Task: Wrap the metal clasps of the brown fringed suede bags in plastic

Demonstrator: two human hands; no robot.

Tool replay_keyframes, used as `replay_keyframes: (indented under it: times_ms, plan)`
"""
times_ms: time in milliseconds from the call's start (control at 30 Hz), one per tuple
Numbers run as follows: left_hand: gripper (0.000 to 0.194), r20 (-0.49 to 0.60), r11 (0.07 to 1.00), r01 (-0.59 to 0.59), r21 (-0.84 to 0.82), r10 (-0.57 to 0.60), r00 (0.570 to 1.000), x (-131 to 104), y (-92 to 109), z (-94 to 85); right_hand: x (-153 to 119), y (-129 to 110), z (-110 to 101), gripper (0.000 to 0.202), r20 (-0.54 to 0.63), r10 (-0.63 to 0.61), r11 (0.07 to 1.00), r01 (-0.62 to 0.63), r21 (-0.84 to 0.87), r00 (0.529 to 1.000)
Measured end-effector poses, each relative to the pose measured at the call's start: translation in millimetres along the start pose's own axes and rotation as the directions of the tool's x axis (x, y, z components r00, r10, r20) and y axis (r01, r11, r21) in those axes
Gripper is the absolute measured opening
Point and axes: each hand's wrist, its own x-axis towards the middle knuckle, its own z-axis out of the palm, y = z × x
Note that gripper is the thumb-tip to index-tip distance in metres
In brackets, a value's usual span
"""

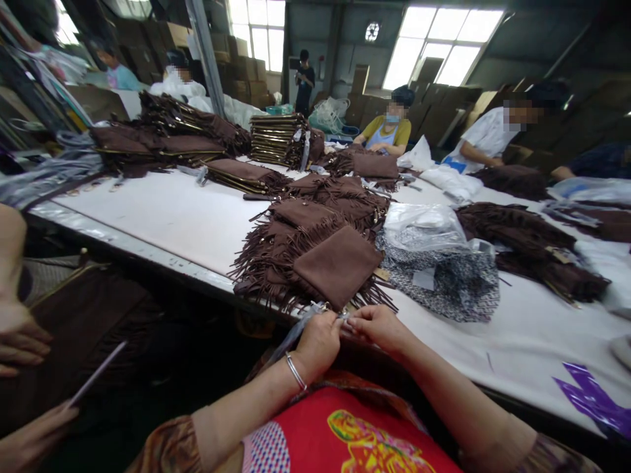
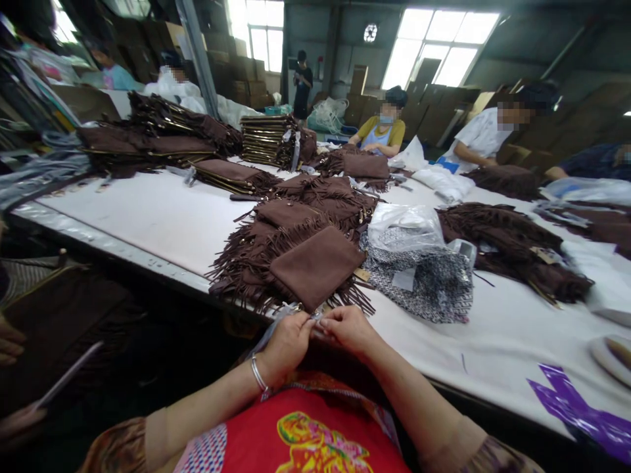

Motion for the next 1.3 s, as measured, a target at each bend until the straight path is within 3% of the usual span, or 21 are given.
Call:
replay_keyframes:
  times_ms: [100, 200, 300, 433, 633, 733, 800, 867, 1000, 1100, 1200, 1300]
  plan:
    - [0.029, 0.051, 0.992, 0.068, -0.11, -0.063, 0.997, 1.4, 1.4, -0.8, 1.5, 0.4, 1.2, 0.021, -0.087, -0.034, 0.996, 0.027, -0.08, 0.996]
    - [0.033, 0.154, 0.919, 0.249, -0.304, -0.211, 0.965, 1.6, 1.2, 1.7, 2.2, 0.7, 4.6, 0.021, -0.122, -0.111, 0.988, 0.097, -0.118, 0.986]
    - [0.033, 0.297, 0.703, 0.467, -0.537, -0.36, 0.884, 0.5, 1.0, 6.0, 0.7, 0.6, 9.1, 0.021, -0.134, -0.099, 0.994, 0.092, -0.059, 0.986]
    - [0.032, 0.487, 0.342, 0.594, -0.728, -0.351, 0.8, -1.6, 3.8, 7.3, -3.3, -3.1, 14.5, 0.02, -0.102, -0.019, 0.994, 0.03, 0.103, 0.995]
    - [0.011, 0.703, -0.113, 0.702, -0.703, -0.255, 0.664, -5.0, 8.9, 4.0, -9.1, -6.0, 17.0, 0.016, -0.048, 0.004, 0.962, 0.009, 0.271, 0.999]
    - [0.011, 0.755, -0.232, 0.718, -0.656, -0.2, 0.625, -6.4, 10.0, 4.8, -10.5, -5.5, 17.9, 0.015, -0.078, -0.025, 0.965, 0.045, 0.258, 0.997]
    - [0.012, 0.757, -0.235, 0.72, -0.653, -0.199, 0.622, -7.6, 11.7, 6.5, -10.1, -5.9, 19.5, 0.014, -0.103, -0.038, 0.971, 0.061, 0.231, 0.994]
    - [0.014, 0.724, -0.166, 0.708, -0.687, -0.238, 0.647, -9.3, 14.9, 8.8, -8.9, -6.6, 21.4, 0.012, -0.129, -0.034, 0.974, 0.062, 0.22, 0.991]
    - [0.026, 0.534, 0.144, 0.607, -0.782, -0.348, 0.771, -14.1, 22.7, 14.8, -8.8, -4.3, 21.7, 0.015, -0.137, 0.076, 0.972, -0.042, 0.232, 0.988]
    - [0.036, 0.413, 0.32, 0.553, -0.769, -0.411, 0.813, -17.8, 25.2, 20.0, -13.9, 1.0, 18.8, 0.026, -0.142, 0.078, 0.967, -0.04, 0.25, 0.987]
    - [0.039, 0.364, 0.388, 0.536, -0.75, -0.434, 0.824, -20.4, 24.8, 24.6, -19.8, 4.6, 18.9, 0.036, -0.081, 0.029, 0.941, 0.0, 0.337, 0.996]
    - [0.038, 0.369, 0.397, 0.529, -0.75, -0.412, 0.833, -21.9, 25.3, 26.2, -21.3, 4.8, 24.6, 0.038, -0.006, 0.01, 0.872, -0.006, 0.489, 1.0]
